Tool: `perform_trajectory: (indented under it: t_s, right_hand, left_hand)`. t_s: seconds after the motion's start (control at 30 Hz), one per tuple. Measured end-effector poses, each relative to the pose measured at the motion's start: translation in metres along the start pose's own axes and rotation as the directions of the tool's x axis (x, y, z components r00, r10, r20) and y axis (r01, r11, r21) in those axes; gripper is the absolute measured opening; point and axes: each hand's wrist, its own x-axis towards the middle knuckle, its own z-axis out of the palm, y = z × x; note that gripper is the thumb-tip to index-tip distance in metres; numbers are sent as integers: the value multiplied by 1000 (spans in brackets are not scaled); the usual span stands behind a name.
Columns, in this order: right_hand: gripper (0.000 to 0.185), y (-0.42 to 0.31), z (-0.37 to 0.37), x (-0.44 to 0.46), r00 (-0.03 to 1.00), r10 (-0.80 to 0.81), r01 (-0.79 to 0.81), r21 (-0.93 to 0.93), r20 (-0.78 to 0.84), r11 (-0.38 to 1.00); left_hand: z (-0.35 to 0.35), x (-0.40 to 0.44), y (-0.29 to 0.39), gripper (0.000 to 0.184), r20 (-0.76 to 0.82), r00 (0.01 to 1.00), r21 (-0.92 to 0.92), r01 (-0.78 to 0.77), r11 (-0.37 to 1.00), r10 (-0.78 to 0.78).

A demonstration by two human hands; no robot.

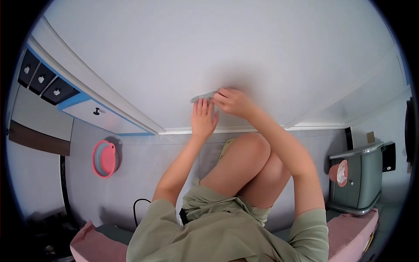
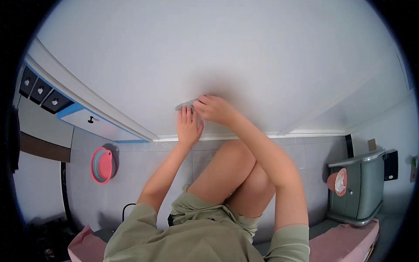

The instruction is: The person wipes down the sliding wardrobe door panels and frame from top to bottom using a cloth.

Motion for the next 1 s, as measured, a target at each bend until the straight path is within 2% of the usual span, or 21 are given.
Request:
perform_trajectory:
  t_s: [0.07,0.17,0.23,0.3,0.43,0.53,0.63,0.7,0.77,0.87,0.97,1.0]
  right_hand:
    - [22,-3,5,0,999,30,-32,58,31,998]
    - [25,11,-14,32,976,81,-80,13,-201,997]
    - [28,24,-46,70,947,113,-140,-68,-301,988]
    - [29,31,-75,115,906,249,-267,-5,-343,964]
    - [26,45,-87,174,810,179,-224,-12,-558,975]
    - [22,37,-78,183,827,150,-179,-1,-542,984]
    - [32,13,-51,164,918,183,-171,66,-352,983]
    - [31,0,-24,146,951,104,-81,90,-291,993]
    - [28,-7,2,124,975,-37,60,100,-220,993]
    - [27,-24,31,98,993,-109,114,153,-36,982]
    - [26,-22,29,96,989,-142,136,166,29,977]
    - [27,-22,26,102,994,-105,108,152,-28,982]
  left_hand:
    - [-2,-3,-1,60,-14,1000,-7,-18,1000,18]
    - [-46,28,-5,60,-99,994,14,40,999,-38]
    - [-80,64,-10,62,-270,962,62,66,996,-47]
    - [-126,100,-12,69,-330,944,76,62,995,-33]
    - [-173,136,-28,69,-470,883,135,85,987,-12]
    - [-165,130,-43,71,-500,865,123,114,986,-38]
    - [-123,95,-50,76,-430,894,33,152,988,-124]
    - [-85,66,-51,76,-406,896,34,211,977,-180]
    - [-54,33,-52,74,-316,926,42,230,972,-206]
    - [-22,-6,-55,76,-97,966,1,241,971,-239]
    - [-20,-15,-64,74,-27,975,9,221,975,-221]
    - [-31,-10,-64,71,-94,972,-1,218,976,-218]
